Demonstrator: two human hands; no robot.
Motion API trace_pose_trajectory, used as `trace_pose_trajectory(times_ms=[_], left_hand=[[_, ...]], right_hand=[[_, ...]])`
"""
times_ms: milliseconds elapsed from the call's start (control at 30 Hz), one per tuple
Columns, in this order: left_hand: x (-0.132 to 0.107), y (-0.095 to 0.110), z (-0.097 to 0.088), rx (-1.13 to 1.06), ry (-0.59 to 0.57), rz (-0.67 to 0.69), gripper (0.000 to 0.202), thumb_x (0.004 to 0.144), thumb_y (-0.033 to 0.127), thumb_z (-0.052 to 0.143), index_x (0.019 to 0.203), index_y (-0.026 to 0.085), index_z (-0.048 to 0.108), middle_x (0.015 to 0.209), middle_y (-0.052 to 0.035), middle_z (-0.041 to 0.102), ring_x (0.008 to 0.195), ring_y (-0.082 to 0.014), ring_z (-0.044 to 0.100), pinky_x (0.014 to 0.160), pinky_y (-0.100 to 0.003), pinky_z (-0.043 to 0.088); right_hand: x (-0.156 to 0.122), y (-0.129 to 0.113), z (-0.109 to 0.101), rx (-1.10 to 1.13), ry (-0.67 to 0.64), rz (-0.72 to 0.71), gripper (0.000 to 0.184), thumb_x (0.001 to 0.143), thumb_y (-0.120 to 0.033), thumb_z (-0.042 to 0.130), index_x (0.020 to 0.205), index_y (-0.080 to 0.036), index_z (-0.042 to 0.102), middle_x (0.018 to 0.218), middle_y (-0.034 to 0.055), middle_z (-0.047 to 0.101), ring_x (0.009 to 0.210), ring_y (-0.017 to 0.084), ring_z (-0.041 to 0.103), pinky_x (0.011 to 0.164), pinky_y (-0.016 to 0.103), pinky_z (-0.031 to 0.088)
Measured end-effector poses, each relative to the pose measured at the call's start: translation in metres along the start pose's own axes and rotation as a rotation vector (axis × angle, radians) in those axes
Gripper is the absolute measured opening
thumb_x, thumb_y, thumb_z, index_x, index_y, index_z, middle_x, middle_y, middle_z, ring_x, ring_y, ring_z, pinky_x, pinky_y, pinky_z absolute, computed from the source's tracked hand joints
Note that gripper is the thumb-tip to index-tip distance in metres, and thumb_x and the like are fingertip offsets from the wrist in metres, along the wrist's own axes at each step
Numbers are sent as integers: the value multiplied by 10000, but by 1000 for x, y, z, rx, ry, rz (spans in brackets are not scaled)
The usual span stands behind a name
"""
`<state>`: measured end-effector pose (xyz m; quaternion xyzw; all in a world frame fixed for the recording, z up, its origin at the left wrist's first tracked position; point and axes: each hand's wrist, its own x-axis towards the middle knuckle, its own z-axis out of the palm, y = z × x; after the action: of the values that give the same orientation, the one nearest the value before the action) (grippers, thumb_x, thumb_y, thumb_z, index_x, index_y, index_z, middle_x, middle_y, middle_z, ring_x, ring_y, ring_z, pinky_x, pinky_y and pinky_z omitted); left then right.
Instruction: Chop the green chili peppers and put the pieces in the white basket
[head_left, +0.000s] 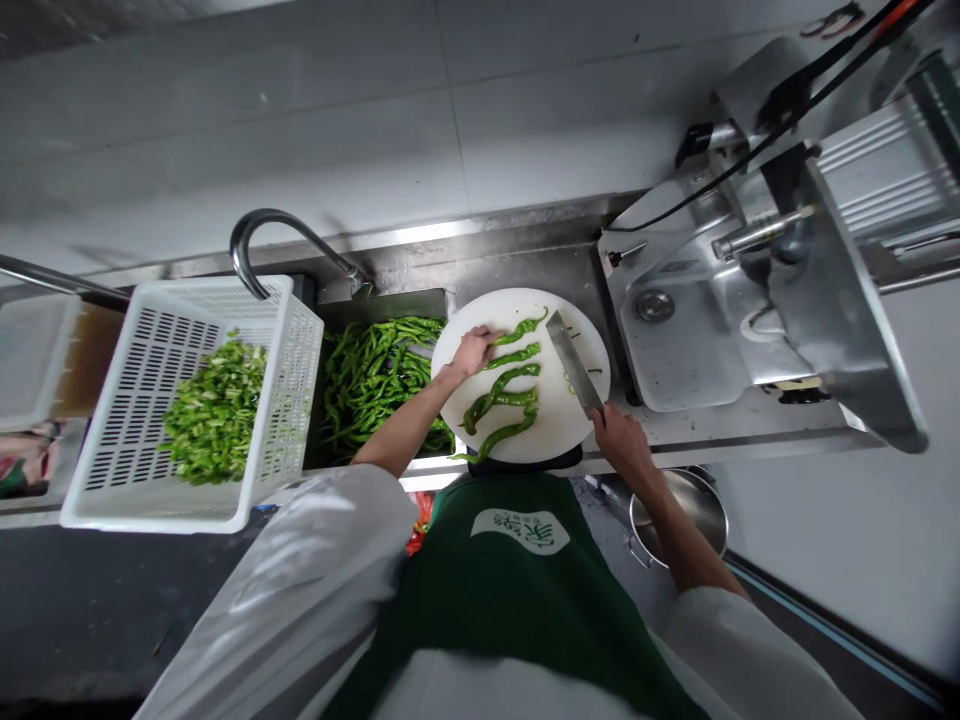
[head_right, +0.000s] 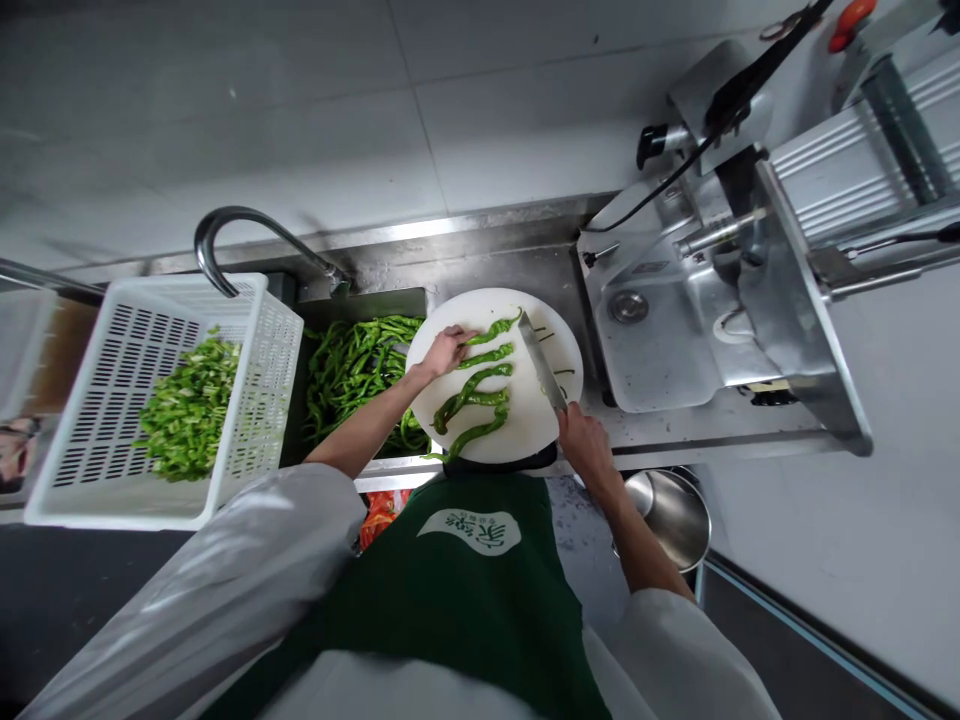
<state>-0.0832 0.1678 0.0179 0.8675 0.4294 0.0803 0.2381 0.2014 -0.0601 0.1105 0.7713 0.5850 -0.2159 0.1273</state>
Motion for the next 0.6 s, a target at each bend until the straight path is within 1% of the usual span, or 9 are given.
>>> trace_pose_trajectory(times_ms=[67, 167, 300, 400, 500, 600], left_hand=[[-4, -3, -1, 37, -23, 26, 532, 923, 153, 527, 1427, 233, 678, 1185, -105, 658, 1101, -285, 619, 1048, -434, 485], [1, 0, -3, 93, -59, 53, 533, 943, 174, 504, 1450, 228, 659, 1191, -112, 648, 1097, -286, 598, 1042, -438, 459], [7, 6, -8, 124, -88, 55, 535, 953, 154, 476, 1447, 235, 665, 1194, -130, 645, 1089, -305, 579, 1019, -445, 440], [8, 11, -11, 159, -118, 60, 552, 948, 121, 466, 1447, 249, 663, 1210, -130, 640, 1096, -303, 567, 1017, -434, 426], [9, 15, -13, 196, -163, 93, 562, 938, 110, 484, 1456, 250, 652, 1251, -119, 635, 1138, -300, 553, 1034, -430, 413], [2, 14, -17, 206, -188, 97, 557, 944, 121, 484, 1457, 266, 648, 1259, -106, 644, 1159, -295, 561, 1056, -437, 422]], right_hand=[[3, -6, -9, -39, 9, -22, 378, 1125, -355, 308, 1216, -123, 593, 1003, 175, 755, 936, 294, 735, 778, 329, 427], [13, -13, -26, -77, -17, -59, 367, 1124, -344, 313, 1232, -125, 587, 1018, 177, 760, 955, 292, 746, 793, 324, 440], [26, -11, -41, -90, -58, -86, 342, 1119, -329, 348, 1203, -119, 604, 1052, 187, 760, 1009, 283, 745, 816, 309, 448], [36, -14, -40, -85, -63, -125, 340, 1114, -313, 364, 1178, -100, 621, 1082, 204, 753, 1053, 283, 735, 835, 304, 451], [49, -29, -33, -50, -66, -114, 340, 1112, -293, 370, 1203, -88, 626, 1107, 209, 750, 1067, 276, 731, 840, 301, 451], [58, -42, -29, 1, -55, -87, 341, 1111, -287, 374, 1209, -88, 633, 1116, 203, 751, 1059, 268, 728, 832, 301, 444]])
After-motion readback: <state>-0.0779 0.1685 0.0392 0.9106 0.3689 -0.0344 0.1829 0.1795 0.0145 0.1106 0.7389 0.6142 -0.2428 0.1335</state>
